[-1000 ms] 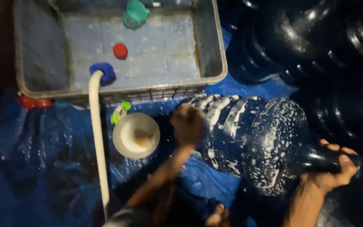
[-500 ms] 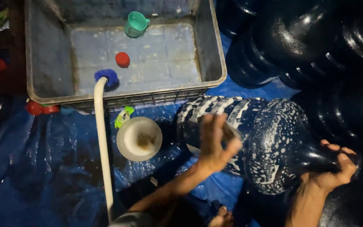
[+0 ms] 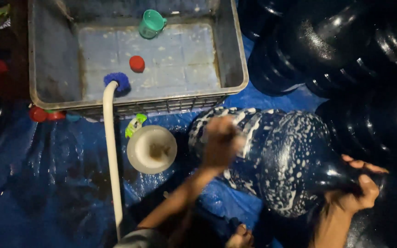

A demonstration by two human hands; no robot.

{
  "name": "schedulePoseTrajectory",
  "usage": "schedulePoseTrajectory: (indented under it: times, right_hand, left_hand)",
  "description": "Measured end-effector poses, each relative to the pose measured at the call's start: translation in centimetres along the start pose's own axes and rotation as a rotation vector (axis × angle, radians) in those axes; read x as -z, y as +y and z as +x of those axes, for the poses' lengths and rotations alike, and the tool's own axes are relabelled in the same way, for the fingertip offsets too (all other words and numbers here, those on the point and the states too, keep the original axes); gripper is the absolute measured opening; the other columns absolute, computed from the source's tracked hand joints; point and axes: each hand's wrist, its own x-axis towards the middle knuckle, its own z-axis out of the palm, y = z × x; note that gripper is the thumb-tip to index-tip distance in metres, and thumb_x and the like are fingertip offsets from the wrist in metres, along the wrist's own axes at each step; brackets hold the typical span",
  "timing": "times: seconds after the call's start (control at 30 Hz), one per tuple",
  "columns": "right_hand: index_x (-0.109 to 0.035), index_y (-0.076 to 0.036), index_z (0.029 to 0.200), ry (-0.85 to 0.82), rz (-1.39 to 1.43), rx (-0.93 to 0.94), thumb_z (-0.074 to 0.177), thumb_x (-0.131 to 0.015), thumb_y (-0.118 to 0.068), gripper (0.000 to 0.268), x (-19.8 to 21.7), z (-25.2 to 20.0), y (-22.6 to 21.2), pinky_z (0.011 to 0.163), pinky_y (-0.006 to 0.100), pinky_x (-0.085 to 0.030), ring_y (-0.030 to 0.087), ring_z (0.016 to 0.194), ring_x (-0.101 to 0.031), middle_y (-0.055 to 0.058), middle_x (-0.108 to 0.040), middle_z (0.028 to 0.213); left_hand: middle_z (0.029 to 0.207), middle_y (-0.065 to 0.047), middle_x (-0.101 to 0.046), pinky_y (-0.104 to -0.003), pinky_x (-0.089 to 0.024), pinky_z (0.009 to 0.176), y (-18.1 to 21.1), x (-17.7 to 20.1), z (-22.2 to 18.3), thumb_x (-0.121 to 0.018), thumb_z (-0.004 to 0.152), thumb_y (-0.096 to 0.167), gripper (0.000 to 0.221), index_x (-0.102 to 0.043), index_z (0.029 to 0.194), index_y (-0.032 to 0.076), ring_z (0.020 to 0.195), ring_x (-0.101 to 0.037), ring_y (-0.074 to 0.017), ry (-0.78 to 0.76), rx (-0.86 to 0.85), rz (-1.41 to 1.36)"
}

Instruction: Scrubbing and rinsing large water jugs with soap and a hose in a water production facility.

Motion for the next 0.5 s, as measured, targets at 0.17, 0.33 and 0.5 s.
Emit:
schedulePoseTrajectory:
  times: [0.17, 0.33, 0.5]
  right_hand:
    - [-0.062, -0.022, 0.121, -0.117, 0.027, 0.028, 0.087, -0.054, -0.031, 0.037, 2.5, -0.4, 0.5, 0.119, 0.036, -0.054, 0.020, 0.113, -0.067, -0.002, -0.066, 0.105]
    - [-0.059, -0.015, 0.116, 0.367, -0.166, -0.045, 0.093, -0.067, -0.020, 0.025, -3.2, -1.3, -2.4, 0.096, 0.023, -0.066, 0.011, 0.098, -0.070, -0.003, -0.068, 0.103]
    - [-0.064, -0.014, 0.086, 0.283, 0.096, -0.177, 0.083, -0.062, -0.023, 0.010, -1.1, -1.7, -2.5, 0.095, 0.024, -0.059, 0.011, 0.088, -0.065, 0.000, -0.063, 0.083]
  left_hand:
    - [0.121, -0.008, -0.057, -0.049, -0.044, 0.080, -13.0, -1.3, -4.7, -0.066, 0.092, 0.020, 0.025, -0.060, 0.117, 0.018, 0.087, -0.058, -0.0287, 0.084, -0.152, 0.644]
    - [0.123, -0.020, -0.044, -0.054, -0.034, 0.098, 1.9, 0.3, -1.8, -0.053, 0.089, 0.047, 0.071, -0.034, 0.147, 0.012, 0.114, -0.043, -0.0369, -0.120, 0.096, -0.062]
    - [0.135, -0.013, -0.043, -0.045, -0.049, 0.067, -7.0, -1.1, -2.6, -0.068, 0.093, 0.018, 0.044, -0.046, 0.131, 0.016, 0.086, -0.055, -0.0284, 0.286, -0.271, 0.695]
